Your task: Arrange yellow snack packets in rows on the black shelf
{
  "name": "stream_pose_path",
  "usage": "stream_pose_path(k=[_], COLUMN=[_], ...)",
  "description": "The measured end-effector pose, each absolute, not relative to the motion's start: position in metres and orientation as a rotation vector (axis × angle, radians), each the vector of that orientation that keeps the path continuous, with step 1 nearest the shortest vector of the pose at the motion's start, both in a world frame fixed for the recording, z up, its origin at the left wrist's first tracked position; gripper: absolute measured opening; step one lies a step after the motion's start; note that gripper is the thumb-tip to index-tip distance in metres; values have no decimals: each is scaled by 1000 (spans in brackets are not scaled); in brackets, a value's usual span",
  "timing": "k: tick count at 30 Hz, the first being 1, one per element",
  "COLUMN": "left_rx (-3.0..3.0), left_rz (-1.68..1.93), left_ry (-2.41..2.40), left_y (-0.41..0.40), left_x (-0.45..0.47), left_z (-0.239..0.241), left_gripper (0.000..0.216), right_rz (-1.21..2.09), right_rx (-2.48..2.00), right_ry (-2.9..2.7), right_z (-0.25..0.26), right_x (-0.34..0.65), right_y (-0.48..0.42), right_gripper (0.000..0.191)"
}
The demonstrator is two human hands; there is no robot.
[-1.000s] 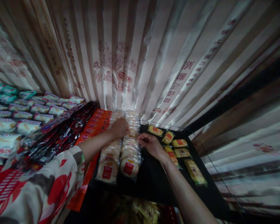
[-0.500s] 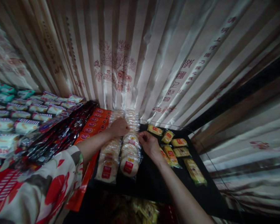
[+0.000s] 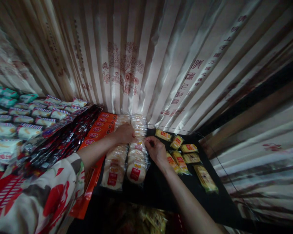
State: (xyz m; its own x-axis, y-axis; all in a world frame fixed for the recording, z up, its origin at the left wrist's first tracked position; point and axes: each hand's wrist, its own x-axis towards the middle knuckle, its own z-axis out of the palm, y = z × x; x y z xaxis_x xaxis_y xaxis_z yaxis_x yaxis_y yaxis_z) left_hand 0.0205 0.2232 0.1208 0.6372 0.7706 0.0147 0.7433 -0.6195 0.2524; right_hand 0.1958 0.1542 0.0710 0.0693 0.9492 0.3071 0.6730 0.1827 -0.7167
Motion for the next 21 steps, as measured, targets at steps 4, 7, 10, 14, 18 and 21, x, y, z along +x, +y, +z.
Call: stream_pose_path(k=[4,7,10,14,18,21], left_rx=[2675,2678,2688,2679,2682,2656], left_rz=[182,167,168,183,169,169], left_ry=[1295,1294,1292,1301,1274,1279], left_y=[220,217,215,215,216,218], left_x=[22,23,23,23,22,22], left_z=[120,121,122,122,122,121], left_gripper=[29,28,27,25,25,26], right_rz=[446,463,621,859,839,797], right_rx=[-1631,-1808,-1831,-1634,-1551,-1550], right_ry=[-1581,-1495,-1580,-1598,-1541,-1507], right_z=[78,85,86,76,65,64], right_x=[198,202,206,208,207,204], right_y=[144,128,114,113,123,126], right_gripper=[31,36,34,26,23,24])
